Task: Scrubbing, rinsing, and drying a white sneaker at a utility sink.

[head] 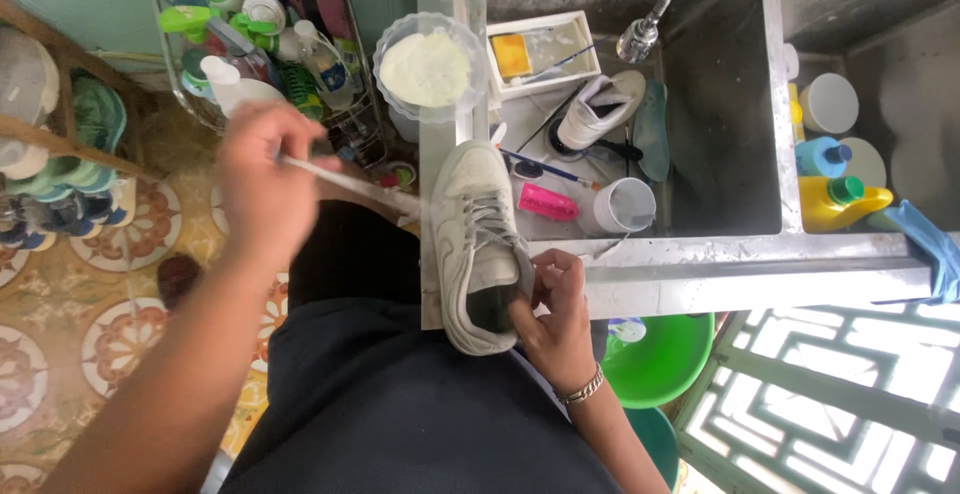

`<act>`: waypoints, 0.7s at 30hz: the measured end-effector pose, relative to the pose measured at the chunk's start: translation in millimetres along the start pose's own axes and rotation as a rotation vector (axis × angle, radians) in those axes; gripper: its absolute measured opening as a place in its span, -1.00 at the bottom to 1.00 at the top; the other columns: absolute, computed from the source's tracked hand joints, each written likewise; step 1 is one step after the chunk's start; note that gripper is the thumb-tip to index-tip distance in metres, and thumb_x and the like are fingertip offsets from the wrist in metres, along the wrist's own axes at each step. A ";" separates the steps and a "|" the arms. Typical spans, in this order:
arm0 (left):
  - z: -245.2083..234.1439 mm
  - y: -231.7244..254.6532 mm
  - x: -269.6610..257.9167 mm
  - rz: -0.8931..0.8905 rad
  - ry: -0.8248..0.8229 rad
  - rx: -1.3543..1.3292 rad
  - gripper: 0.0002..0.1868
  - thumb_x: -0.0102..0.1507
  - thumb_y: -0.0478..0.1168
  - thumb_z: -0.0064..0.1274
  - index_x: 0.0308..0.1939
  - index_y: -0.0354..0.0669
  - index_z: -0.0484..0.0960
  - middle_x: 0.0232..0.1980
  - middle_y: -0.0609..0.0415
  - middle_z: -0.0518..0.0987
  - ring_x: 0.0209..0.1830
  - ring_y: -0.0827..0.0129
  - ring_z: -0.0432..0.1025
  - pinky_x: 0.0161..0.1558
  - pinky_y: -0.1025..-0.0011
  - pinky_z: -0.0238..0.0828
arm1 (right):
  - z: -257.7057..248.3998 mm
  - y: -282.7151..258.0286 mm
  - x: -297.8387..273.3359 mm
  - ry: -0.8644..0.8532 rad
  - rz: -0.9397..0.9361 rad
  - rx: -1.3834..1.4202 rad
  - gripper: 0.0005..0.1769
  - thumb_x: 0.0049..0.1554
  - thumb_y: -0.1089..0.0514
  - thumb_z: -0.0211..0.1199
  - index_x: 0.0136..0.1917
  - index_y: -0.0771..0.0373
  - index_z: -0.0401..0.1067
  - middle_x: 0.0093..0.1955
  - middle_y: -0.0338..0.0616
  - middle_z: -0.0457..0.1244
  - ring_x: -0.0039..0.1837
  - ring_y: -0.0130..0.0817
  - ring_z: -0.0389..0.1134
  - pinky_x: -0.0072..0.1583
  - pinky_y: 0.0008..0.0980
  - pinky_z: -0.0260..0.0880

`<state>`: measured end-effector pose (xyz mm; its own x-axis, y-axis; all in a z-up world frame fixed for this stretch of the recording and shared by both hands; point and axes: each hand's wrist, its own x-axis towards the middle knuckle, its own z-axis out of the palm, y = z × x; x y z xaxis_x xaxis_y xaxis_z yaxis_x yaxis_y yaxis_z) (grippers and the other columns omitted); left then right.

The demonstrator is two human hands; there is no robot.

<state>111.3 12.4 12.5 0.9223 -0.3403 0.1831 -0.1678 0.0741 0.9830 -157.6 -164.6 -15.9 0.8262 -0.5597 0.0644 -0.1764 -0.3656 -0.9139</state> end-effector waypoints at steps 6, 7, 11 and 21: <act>-32.3 13.9 -22.0 -0.045 -1.203 0.033 -0.81 0.07 -0.53 0.08 -0.52 -0.23 0.42 -0.26 0.07 0.65 -0.26 0.35 0.56 -0.25 0.39 0.46 | -8.1 -20.4 11.2 0.021 -0.038 -0.128 -0.36 0.08 0.20 0.37 0.36 0.38 0.21 -0.18 -0.08 0.20 -0.11 -0.35 0.23 -0.01 -0.35 0.31; -21.3 44.5 -24.0 -0.048 -1.206 0.030 -0.81 0.07 -0.53 0.08 -0.52 -0.23 0.42 -0.26 0.07 0.65 -0.26 0.35 0.56 -0.25 0.39 0.46 | -8.0 -14.0 16.5 0.021 -0.034 -0.129 -0.36 0.08 0.20 0.37 0.36 0.38 0.21 -0.18 -0.08 0.20 -0.11 -0.35 0.23 -0.01 -0.35 0.31; -4.5 112.9 -36.7 -0.323 -1.458 -0.427 -0.76 0.11 -0.37 0.03 -0.13 -0.26 0.59 -0.04 0.01 0.59 -0.06 0.31 0.54 -0.03 0.38 0.50 | -9.7 6.8 32.5 0.030 0.071 0.014 -0.62 0.35 0.12 0.06 0.36 0.32 0.37 0.10 -0.19 0.31 0.13 -0.50 0.30 0.18 -0.45 0.32; 64.6 52.9 -54.6 -0.115 -0.616 0.379 -0.75 0.17 -0.15 0.27 -0.21 -0.16 0.56 -0.44 0.09 0.56 -0.48 0.34 0.51 -0.41 0.35 0.44 | -17.1 -51.5 55.0 -0.018 0.498 -0.089 -0.79 0.15 0.12 0.36 0.01 0.26 0.63 -0.40 -0.19 0.31 -0.46 -0.55 0.22 -0.41 -0.46 0.16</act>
<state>29.6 -25.6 55.3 0.5973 -0.8000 -0.0578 -0.2938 -0.2852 0.9123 -112.2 -189.3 41.5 0.6390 -0.6695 -0.3786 -0.5960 -0.1198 -0.7940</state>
